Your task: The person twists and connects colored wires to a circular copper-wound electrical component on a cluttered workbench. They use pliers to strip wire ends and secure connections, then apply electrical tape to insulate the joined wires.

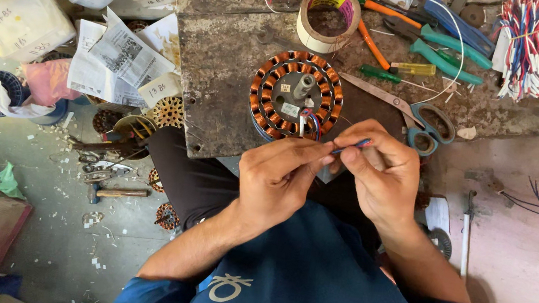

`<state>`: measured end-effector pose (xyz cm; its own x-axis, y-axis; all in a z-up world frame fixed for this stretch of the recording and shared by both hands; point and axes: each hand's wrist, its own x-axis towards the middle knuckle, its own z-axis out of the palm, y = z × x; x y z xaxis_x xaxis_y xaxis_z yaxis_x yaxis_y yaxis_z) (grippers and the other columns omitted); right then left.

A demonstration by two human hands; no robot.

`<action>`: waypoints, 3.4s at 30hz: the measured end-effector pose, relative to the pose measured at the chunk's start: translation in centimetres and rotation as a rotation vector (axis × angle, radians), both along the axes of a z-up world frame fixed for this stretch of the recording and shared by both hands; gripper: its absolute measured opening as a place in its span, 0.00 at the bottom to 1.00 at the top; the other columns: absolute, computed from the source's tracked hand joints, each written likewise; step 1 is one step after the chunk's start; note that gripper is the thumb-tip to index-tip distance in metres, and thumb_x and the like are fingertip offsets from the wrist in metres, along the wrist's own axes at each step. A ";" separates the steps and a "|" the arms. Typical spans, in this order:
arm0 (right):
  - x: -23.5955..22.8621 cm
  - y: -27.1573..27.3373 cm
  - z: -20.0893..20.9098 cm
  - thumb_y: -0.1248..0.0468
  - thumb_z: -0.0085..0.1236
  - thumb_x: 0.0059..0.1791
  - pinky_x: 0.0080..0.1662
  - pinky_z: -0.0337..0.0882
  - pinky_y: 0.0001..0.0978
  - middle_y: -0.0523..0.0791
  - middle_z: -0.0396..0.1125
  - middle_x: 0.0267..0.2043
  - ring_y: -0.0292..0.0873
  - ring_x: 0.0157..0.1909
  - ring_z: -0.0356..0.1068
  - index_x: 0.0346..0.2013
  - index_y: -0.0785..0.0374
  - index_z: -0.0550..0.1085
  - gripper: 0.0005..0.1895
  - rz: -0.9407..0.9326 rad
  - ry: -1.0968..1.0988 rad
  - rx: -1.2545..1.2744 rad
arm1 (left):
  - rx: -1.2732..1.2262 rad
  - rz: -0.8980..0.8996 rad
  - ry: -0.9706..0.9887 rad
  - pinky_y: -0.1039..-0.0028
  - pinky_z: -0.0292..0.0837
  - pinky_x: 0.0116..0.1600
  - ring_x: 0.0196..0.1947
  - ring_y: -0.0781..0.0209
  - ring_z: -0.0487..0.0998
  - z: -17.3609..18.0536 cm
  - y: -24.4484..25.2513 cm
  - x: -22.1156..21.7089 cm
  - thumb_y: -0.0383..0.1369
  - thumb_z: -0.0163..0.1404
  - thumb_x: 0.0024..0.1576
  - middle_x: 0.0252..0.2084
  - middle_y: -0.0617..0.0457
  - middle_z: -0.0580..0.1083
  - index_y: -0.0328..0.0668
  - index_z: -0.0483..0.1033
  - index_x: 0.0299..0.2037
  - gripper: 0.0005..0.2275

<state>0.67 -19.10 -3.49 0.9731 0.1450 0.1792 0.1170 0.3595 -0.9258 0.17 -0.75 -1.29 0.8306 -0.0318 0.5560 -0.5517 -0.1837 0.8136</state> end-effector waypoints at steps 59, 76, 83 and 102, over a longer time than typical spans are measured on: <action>9.6 0.3 8.3 0.69 0.55 0.52 0.52 0.71 0.35 0.44 0.75 0.41 0.43 0.47 0.74 0.45 0.60 0.80 0.10 0.444 -0.304 -0.862 | -0.304 -0.785 0.134 0.67 0.87 0.42 0.37 0.53 0.87 11.2 6.0 17.7 0.29 0.43 0.73 0.40 0.42 0.80 0.27 0.74 0.46 0.10; 6.9 1.2 6.9 0.72 0.70 0.43 0.46 0.75 0.43 0.48 0.74 0.39 0.48 0.42 0.71 0.40 0.73 0.80 0.12 -0.108 -1.387 -1.150 | -0.260 -0.846 0.000 0.70 0.84 0.43 0.38 0.54 0.88 11.0 7.3 17.4 0.30 0.41 0.76 0.41 0.42 0.79 0.25 0.76 0.47 0.13; 6.8 1.2 6.1 0.72 0.72 0.43 0.43 0.76 0.38 0.49 0.74 0.36 0.47 0.41 0.72 0.39 0.73 0.80 0.12 -0.197 -1.396 -1.101 | -0.286 -0.875 0.062 0.70 0.85 0.42 0.38 0.55 0.87 11.3 7.2 17.3 0.29 0.42 0.75 0.42 0.43 0.79 0.25 0.77 0.47 0.12; 7.8 1.6 8.0 0.72 0.65 0.44 0.41 0.75 0.38 0.49 0.73 0.39 0.48 0.41 0.75 0.39 0.70 0.78 0.09 -0.051 -1.286 -1.138 | -0.637 -0.830 0.084 0.64 0.85 0.39 0.35 0.49 0.84 11.4 5.1 16.0 0.28 0.43 0.73 0.39 0.35 0.78 0.21 0.73 0.40 0.13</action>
<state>8.48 -17.54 4.48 0.3053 0.7187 0.6247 0.9212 -0.3891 -0.0026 16.17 4.35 10.10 0.7187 -0.3312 0.6113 -0.2453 0.7019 0.6687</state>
